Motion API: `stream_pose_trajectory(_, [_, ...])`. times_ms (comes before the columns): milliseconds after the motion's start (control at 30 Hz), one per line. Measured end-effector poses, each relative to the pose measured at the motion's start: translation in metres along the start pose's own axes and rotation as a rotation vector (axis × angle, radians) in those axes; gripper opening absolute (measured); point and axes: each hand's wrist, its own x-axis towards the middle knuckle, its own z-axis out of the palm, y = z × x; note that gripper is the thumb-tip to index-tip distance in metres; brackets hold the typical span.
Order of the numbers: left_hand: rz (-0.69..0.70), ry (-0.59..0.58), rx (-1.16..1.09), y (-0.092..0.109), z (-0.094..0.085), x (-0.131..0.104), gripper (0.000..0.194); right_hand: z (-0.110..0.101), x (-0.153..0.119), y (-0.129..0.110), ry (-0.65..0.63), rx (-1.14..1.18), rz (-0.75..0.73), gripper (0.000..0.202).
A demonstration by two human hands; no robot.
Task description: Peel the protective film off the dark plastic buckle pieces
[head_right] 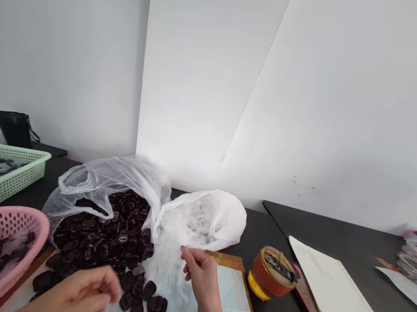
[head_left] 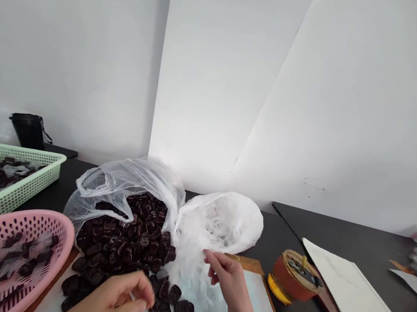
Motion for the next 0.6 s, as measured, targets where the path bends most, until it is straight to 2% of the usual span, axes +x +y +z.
stream_pose_trajectory(67, [0.037,-0.082,-0.093,0.001,0.012,0.021,0.018,0.003,-0.006,-0.007,0.003,0.084,0.016,0.048])
stream_pose_trajectory(200, [0.04,0.034,-0.255,-0.008,0.032,0.043,0.041,0.022,-0.019,-0.024,-0.077,0.345,0.087,0.043])
stream_pose_trajectory(267, [0.008,0.028,-0.359,-0.014,0.035,0.047,0.049,0.036,-0.024,-0.032,-0.158,0.416,0.105,0.04])
stream_pose_trajectory(367, [-0.044,0.014,-0.427,-0.018,0.029,0.048,0.042,0.054,-0.029,-0.041,-0.241,0.478,0.115,0.036])
stream_pose_trajectory(467, [-0.034,0.125,-0.359,-0.018,0.018,0.046,0.028,0.069,-0.031,-0.043,-0.31,0.621,0.13,0.033])
stream_pose_trajectory(533, [0.0,0.181,-0.256,-0.017,0.011,0.042,0.017,0.077,-0.032,-0.039,-0.383,0.695,0.145,0.032])
stream_pose_trajectory(600, [0.075,0.185,-0.065,-0.018,0.008,0.039,0.01,0.082,-0.033,-0.03,-0.453,0.679,0.164,0.032])
